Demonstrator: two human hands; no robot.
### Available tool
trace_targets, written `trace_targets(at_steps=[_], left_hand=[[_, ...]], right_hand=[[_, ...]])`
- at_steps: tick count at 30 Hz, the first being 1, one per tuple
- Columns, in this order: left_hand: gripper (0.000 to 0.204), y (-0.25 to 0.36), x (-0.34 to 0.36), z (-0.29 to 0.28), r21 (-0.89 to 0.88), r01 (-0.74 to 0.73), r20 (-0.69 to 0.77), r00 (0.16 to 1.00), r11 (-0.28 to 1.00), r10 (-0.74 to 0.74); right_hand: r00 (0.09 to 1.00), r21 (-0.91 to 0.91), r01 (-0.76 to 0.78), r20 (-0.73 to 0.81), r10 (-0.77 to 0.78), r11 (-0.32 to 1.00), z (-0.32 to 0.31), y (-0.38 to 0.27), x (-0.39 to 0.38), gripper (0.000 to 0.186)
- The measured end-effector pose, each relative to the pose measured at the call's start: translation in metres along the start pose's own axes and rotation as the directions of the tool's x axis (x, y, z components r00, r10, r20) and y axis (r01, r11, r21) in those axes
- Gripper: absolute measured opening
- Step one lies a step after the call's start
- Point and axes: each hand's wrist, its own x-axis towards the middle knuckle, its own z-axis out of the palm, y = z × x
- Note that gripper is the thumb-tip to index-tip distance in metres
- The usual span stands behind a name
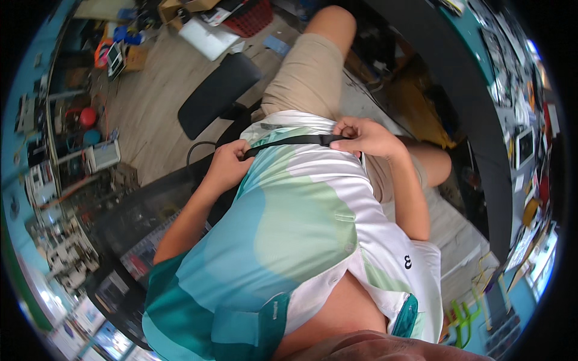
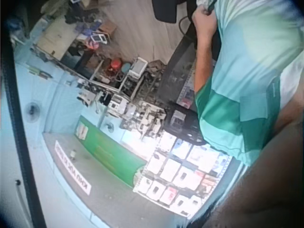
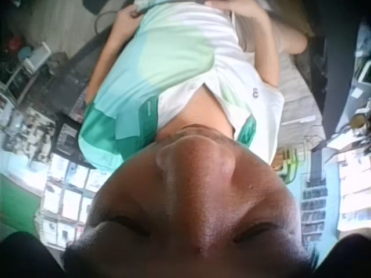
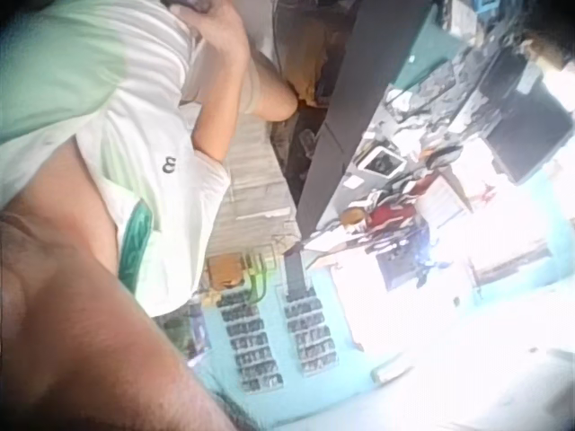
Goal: The person removes a small component from a disassembled smartphone, then reassembles the device by aligning and pressing the back cover onto the chassis. The person then handles a head-mounted camera and adjusts the headstrap.
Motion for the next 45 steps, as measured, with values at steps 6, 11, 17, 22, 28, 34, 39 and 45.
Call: trace_targets(at_steps=[6,11,17,22,28,34,39,45], left_hand=[[0.018,-0.002,0.016,-0.010,0.036,-0.031,0.092,0.995,0.999,0.028],[0.042,0.102,0.043,-0.014,0.401,-0.251,0.343,0.933,0.881,0.110],[0.071,0.200,0.070,0.047,0.592,-0.640,0.620,0.750,0.491,0.229],[0.052,0.175,0.124,0.134,0.121,-0.915,0.887,0.274,0.386,0.372],[0.028,0.169,0.134,0.178,0.005,-0.706,0.959,0.205,0.709,0.198],[0.020,0.181,0.122,0.207,-0.085,-0.736,0.993,-0.005,0.672,0.120],[0.023,0.179,0.121,0.232,-0.160,-0.789,0.986,-0.160,0.593,0.052],[0.024,0.177,0.129,0.237,-0.143,-0.731,0.984,-0.177,0.667,0.017]], right_hand=[[0.998,0.311,0.063,-0.046,-0.051,0.948,0.009,0.093,-0.042,0.025],[0.910,0.058,0.102,-0.409,-0.070,0.993,0.036,0.081,-0.073,0.022],[0.642,0.362,0.303,-0.761,0.092,0.882,0.084,0.072,-0.068,0.018],[0.545,0.297,0.356,-0.836,0.061,0.886,0.104,0.060,-0.066,0.025],[0.584,0.454,0.084,-0.744,0.325,0.887,0.163,0.110,-0.104,0.025],[0.288,0.594,0.153,-0.791,0.539,0.790,0.269,0.127,-0.086,0.031],[0.279,0.663,0.422,-0.744,0.607,0.619,0.313,0.134,-0.069,0.037],[0.376,0.654,0.681,-0.697,0.610,0.329,0.343,0.121,-0.077,0.034]])
